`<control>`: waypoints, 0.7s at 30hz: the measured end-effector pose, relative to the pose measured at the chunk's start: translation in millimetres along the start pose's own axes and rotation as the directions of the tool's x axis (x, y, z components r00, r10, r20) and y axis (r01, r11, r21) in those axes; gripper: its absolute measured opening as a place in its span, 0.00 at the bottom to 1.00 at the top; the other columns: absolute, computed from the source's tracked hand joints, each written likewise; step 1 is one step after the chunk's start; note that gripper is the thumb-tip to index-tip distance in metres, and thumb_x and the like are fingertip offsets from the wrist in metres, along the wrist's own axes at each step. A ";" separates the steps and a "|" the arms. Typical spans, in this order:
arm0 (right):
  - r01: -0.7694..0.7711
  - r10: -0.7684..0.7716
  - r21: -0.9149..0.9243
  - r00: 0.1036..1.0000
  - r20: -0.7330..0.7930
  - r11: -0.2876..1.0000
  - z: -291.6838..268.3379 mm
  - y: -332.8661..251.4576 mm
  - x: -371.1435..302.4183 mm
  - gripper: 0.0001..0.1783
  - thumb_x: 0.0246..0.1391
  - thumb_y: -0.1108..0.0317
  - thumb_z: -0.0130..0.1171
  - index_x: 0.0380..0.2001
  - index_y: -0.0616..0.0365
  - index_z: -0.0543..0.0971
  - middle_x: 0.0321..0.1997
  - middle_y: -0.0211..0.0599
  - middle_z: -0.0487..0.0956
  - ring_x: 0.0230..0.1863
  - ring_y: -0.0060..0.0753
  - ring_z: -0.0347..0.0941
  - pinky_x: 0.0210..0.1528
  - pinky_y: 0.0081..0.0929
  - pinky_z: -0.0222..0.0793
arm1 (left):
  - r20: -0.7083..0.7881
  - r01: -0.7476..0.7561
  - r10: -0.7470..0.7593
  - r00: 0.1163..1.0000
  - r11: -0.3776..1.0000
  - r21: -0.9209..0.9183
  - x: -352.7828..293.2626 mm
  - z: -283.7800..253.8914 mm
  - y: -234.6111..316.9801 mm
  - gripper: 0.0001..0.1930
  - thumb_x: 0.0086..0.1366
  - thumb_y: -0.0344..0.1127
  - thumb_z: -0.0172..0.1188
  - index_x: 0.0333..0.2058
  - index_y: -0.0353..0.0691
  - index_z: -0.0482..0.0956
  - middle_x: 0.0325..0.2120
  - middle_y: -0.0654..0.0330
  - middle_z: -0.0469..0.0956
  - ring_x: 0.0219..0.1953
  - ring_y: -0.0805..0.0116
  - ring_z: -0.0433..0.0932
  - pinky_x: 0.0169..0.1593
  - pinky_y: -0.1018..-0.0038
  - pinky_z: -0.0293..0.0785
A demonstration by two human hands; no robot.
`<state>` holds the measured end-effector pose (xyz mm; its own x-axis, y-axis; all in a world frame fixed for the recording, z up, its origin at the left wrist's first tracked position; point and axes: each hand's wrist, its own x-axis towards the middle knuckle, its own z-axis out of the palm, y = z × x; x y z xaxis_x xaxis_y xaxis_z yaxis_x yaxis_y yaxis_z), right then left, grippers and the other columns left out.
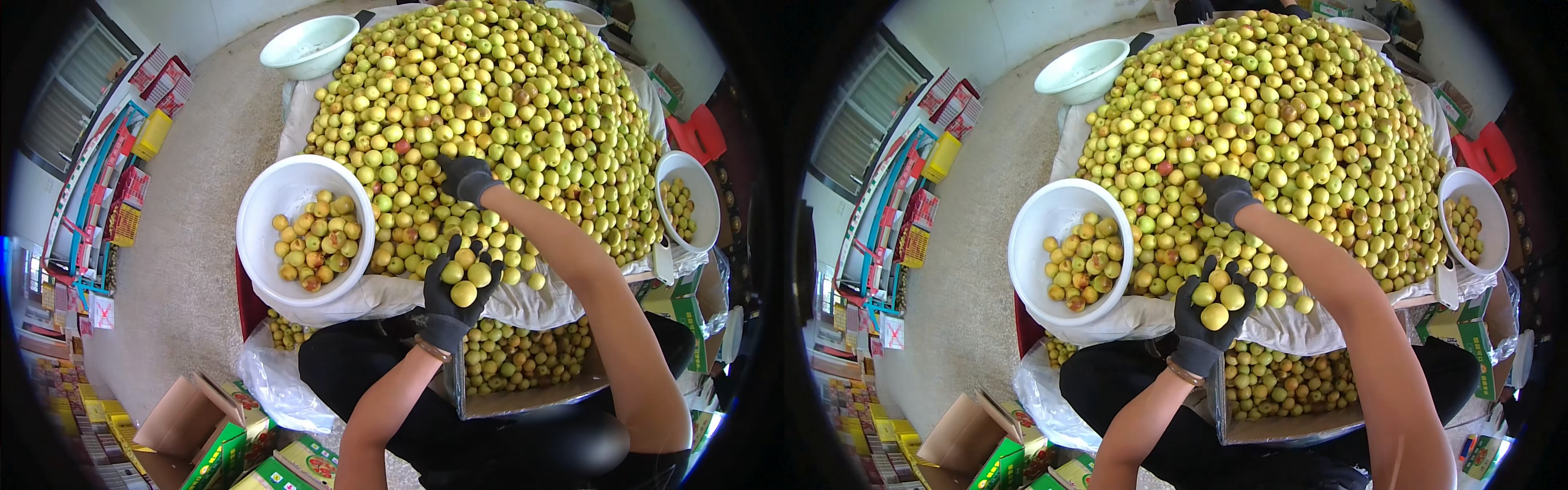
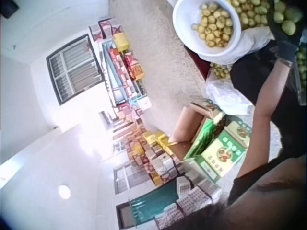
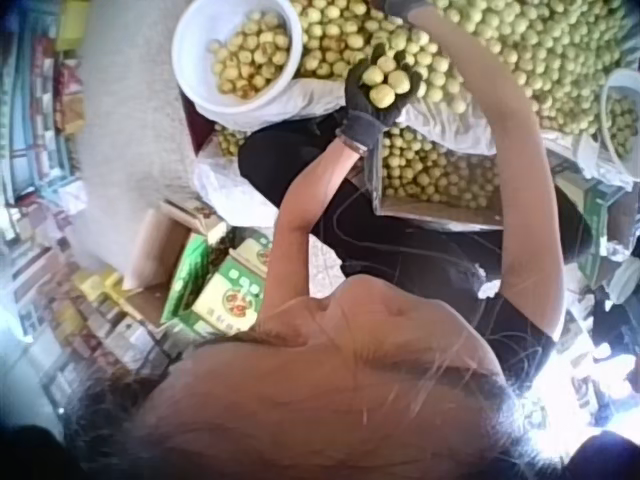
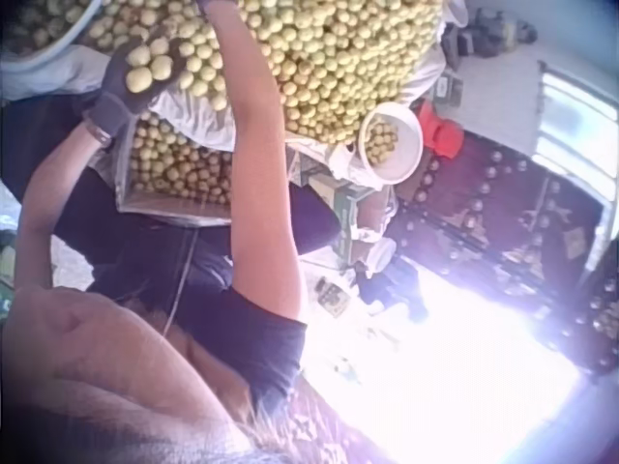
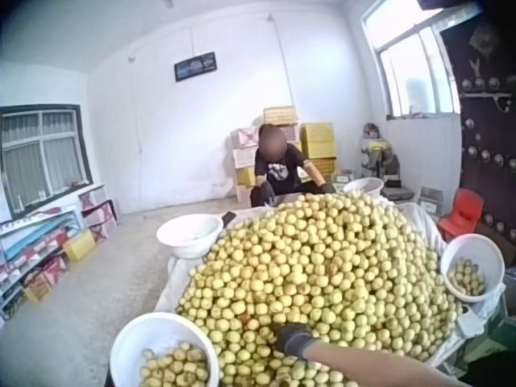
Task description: The person sorts green round fruit from a large pile on a table into a cardboard box and a white bowl. They wear gloves and handle the fruit by hand, occasionally transferring fruit between containers.
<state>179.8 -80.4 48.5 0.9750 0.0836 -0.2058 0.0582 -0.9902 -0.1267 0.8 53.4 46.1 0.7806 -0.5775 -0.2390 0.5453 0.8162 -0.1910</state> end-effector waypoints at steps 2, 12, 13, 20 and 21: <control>-0.022 0.024 -0.037 0.998 0.065 0.999 5.4 19.9 8.3 0.20 0.49 0.55 0.52 0.42 0.55 0.76 0.34 0.41 0.79 0.38 0.44 0.76 0.39 0.40 0.71 | -0.018 0.022 -0.023 1.000 0.999 -0.037 -3.5 -0.7 -0.2 0.18 0.63 0.42 0.50 0.50 0.47 0.69 0.47 0.56 0.70 0.47 0.57 0.71 0.57 0.51 0.63; -0.135 -0.362 0.980 0.929 0.074 -0.146 -5.5 0.9 -38.6 0.16 0.60 0.60 0.47 0.44 0.60 0.72 0.44 0.32 0.74 0.40 0.22 0.71 0.39 0.20 0.70 | -0.005 -0.025 0.024 1.000 0.993 -0.117 -8.2 1.6 3.1 0.19 0.66 0.42 0.44 0.51 0.39 0.67 0.51 0.53 0.68 0.55 0.54 0.65 0.62 0.52 0.57; -0.089 -0.404 0.978 0.915 0.006 -0.186 2.7 9.4 -50.6 0.15 0.59 0.62 0.47 0.44 0.60 0.72 0.45 0.33 0.74 0.43 0.24 0.70 0.43 0.22 0.69 | -0.016 -0.025 0.023 1.000 0.985 -0.172 -7.4 7.6 2.4 0.19 0.66 0.42 0.44 0.52 0.38 0.66 0.51 0.53 0.67 0.56 0.54 0.64 0.63 0.52 0.55; 0.526 -0.420 0.768 0.829 -0.368 0.365 -7.6 -2.6 -142.7 0.14 0.60 0.65 0.48 0.46 0.60 0.72 0.49 0.41 0.72 0.51 0.30 0.68 0.55 0.27 0.64 | 0.062 -0.052 0.053 0.997 0.999 -0.013 1.6 -3.3 18.8 0.25 0.63 0.51 0.45 0.52 0.41 0.65 0.53 0.54 0.65 0.58 0.51 0.60 0.63 0.43 0.47; 0.400 -0.341 0.771 0.906 -0.251 0.495 -10.7 5.1 -128.8 0.15 0.60 0.64 0.47 0.48 0.59 0.71 0.51 0.43 0.71 0.50 0.33 0.69 0.53 0.29 0.65 | 0.088 -0.043 0.046 0.995 0.999 -0.033 3.0 -3.2 18.6 0.24 0.63 0.52 0.45 0.52 0.41 0.66 0.52 0.54 0.67 0.58 0.51 0.60 0.63 0.42 0.47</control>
<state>56.9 -97.5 84.7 0.9175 0.3850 0.1002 0.2532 -0.3709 -0.8935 12.4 66.8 38.8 0.8286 -0.5357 -0.1624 0.5010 0.8391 -0.2118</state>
